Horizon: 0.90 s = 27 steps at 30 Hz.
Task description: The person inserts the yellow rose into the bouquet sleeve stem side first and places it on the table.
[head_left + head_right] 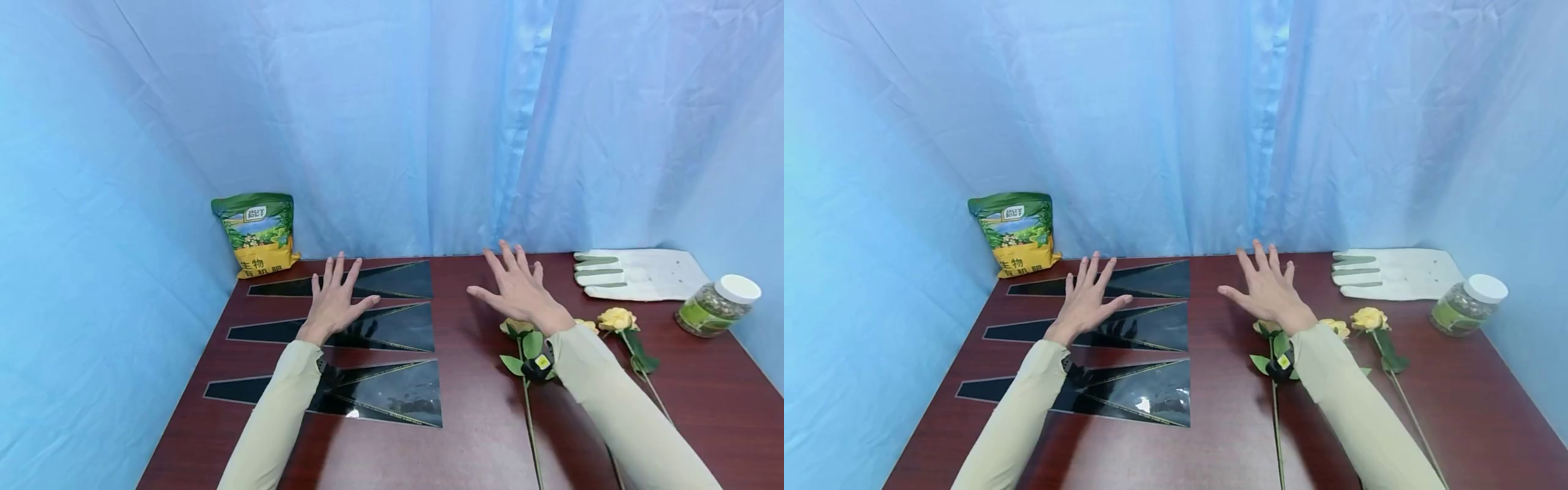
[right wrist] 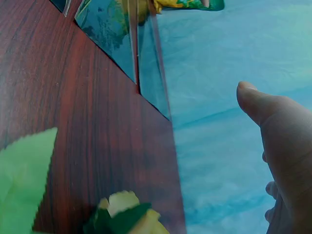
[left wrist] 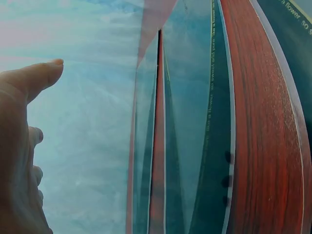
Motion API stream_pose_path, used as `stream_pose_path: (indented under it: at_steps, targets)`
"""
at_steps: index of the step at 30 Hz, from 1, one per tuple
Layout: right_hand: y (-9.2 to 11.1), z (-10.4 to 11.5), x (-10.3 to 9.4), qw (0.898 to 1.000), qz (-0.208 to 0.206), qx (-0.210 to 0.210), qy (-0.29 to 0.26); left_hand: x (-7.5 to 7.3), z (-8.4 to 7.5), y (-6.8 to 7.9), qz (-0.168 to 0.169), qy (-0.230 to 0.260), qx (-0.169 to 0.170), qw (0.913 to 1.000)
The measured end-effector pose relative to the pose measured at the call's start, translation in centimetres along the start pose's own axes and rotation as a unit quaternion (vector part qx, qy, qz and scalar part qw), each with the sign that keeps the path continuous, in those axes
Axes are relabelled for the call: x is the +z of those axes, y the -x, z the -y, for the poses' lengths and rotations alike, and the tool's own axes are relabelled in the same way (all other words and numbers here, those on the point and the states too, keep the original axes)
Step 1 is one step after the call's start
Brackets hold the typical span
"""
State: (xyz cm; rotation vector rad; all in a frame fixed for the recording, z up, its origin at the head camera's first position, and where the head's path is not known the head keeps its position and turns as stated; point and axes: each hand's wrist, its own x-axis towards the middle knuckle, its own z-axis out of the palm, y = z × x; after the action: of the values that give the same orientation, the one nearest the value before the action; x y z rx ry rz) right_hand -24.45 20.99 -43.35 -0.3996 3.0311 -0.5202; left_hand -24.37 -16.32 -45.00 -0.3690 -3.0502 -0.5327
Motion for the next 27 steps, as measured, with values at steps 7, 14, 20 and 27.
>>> stream_pose_path:
  at_steps: [7, 14, 20, 27]
  targets:
    - [-1.6, 0.9, 1.7, 1.0, 0.013, 0.006, -0.009, 0.8, -0.4, -0.8, 0.017, 0.001, -0.001, 0.9999]
    - [-3.0, 2.1, 3.2, 0.999, 0.046, 0.013, -0.021, 2.3, -0.6, -1.5, 0.034, 0.007, -0.006, 0.9994]
    - [-4.0, 2.8, 4.6, 0.997, 0.07, 0.019, -0.032, 3.3, -0.8, -2.1, 0.063, 0.012, -0.003, 0.998]
    - [-4.5, 3.3, 6.0, 0.995, 0.09, 0.025, -0.035, 4.3, -0.9, -2.5, 0.087, 0.022, -0.002, 0.996]
